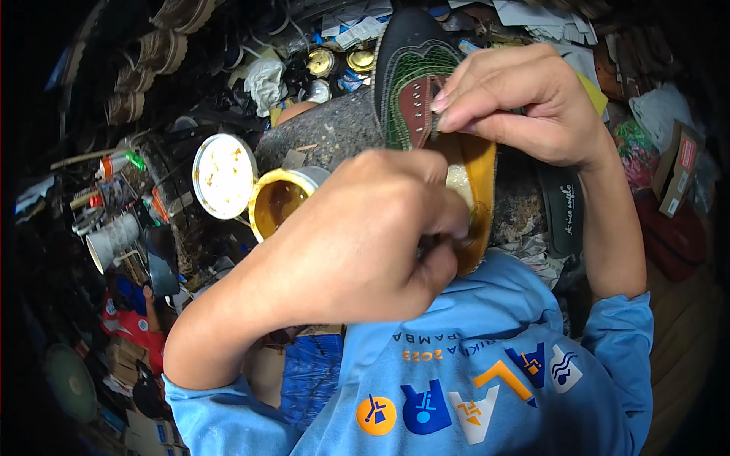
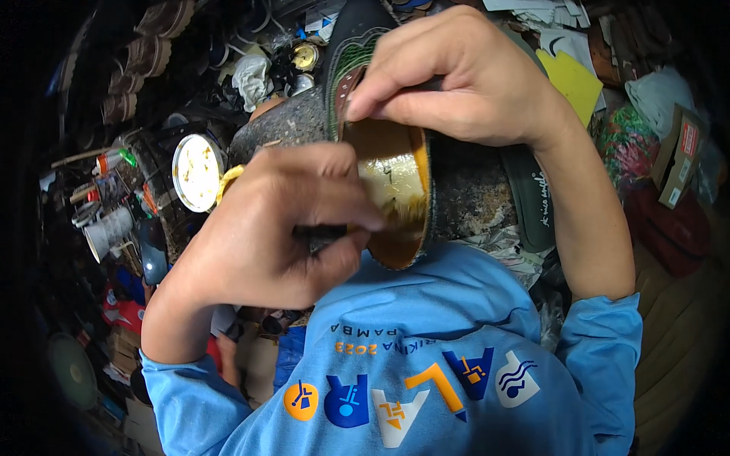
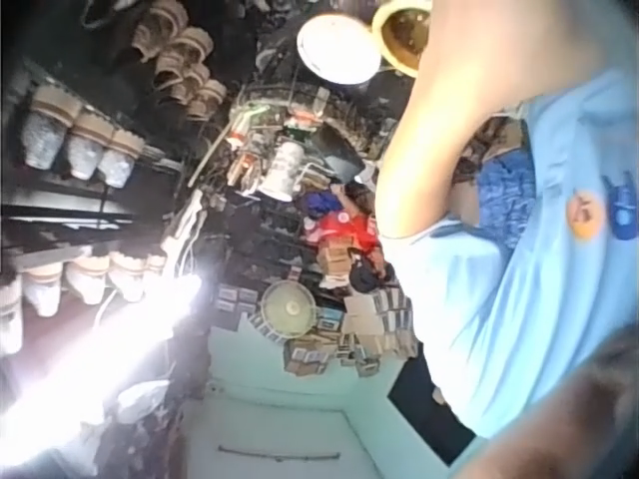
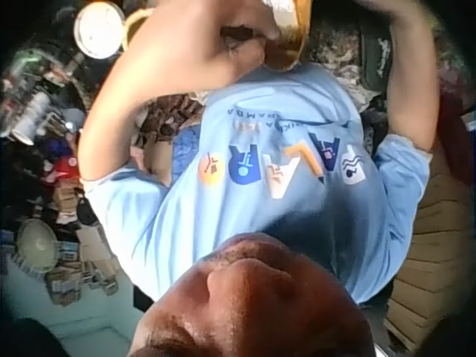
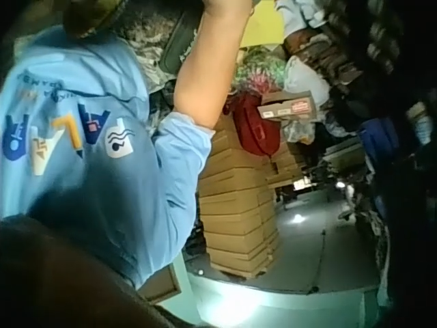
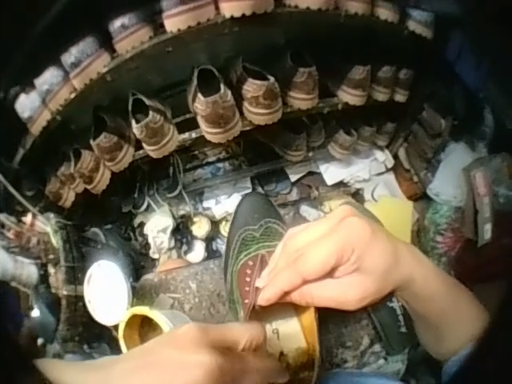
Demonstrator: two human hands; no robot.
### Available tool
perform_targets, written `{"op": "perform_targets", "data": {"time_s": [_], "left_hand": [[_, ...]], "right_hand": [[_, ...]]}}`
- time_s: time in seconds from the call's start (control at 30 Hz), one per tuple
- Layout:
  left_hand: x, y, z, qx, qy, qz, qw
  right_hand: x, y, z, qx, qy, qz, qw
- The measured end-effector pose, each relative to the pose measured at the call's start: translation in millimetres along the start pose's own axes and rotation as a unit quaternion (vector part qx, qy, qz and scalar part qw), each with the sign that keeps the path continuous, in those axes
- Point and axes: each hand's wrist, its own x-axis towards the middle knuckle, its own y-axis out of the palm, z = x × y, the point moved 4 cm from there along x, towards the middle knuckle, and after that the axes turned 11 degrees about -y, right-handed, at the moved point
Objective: Applying glue inside a shoe and inserting an insole.
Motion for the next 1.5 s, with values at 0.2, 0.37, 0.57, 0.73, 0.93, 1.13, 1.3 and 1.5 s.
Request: {"op": "perform_targets", "data": {"time_s": [0.2, 0.37, 0.57, 0.73, 0.93, 1.13, 1.3, 1.5], "left_hand": [[15, 1, -18, 0.03, -0.034, 0.121, 0.992], [31, 1, -41, 0.148, -0.037, 0.152, 0.977], [23, 12, -37, 0.385, 0.005, 0.024, 0.923], [-26, 34, -55, 0.225, 0.004, 0.006, 0.974], [-22, 43, -33, 0.246, -0.062, -0.171, 0.952], [-58, 46, -57, 0.245, -0.109, -0.243, 0.932], [-57, 50, -47, 0.244, -0.067, -0.256, 0.933], [-12, 35, -22, 0.328, -0.06, -0.266, 0.904]], "right_hand": [[-1, 1, -2, -0.018, -0.019, -0.015, 1.0], [-7, 3, -7, 0.01, 0.013, -0.043, 0.999], [-4, 3, -10, -0.024, 0.044, -0.043, 0.998], [-1, 4, -7, -0.002, 0.042, -0.046, 0.998], [1, 0, -7, 0.021, 0.064, -0.011, 0.998], [3, -2, -13, 0.019, 0.081, 0.006, 0.997], [2, -5, -12, 0.0, 0.096, 0.028, 0.995], [-1, -6, -13, 0.026, 0.124, 0.015, 0.992]]}}
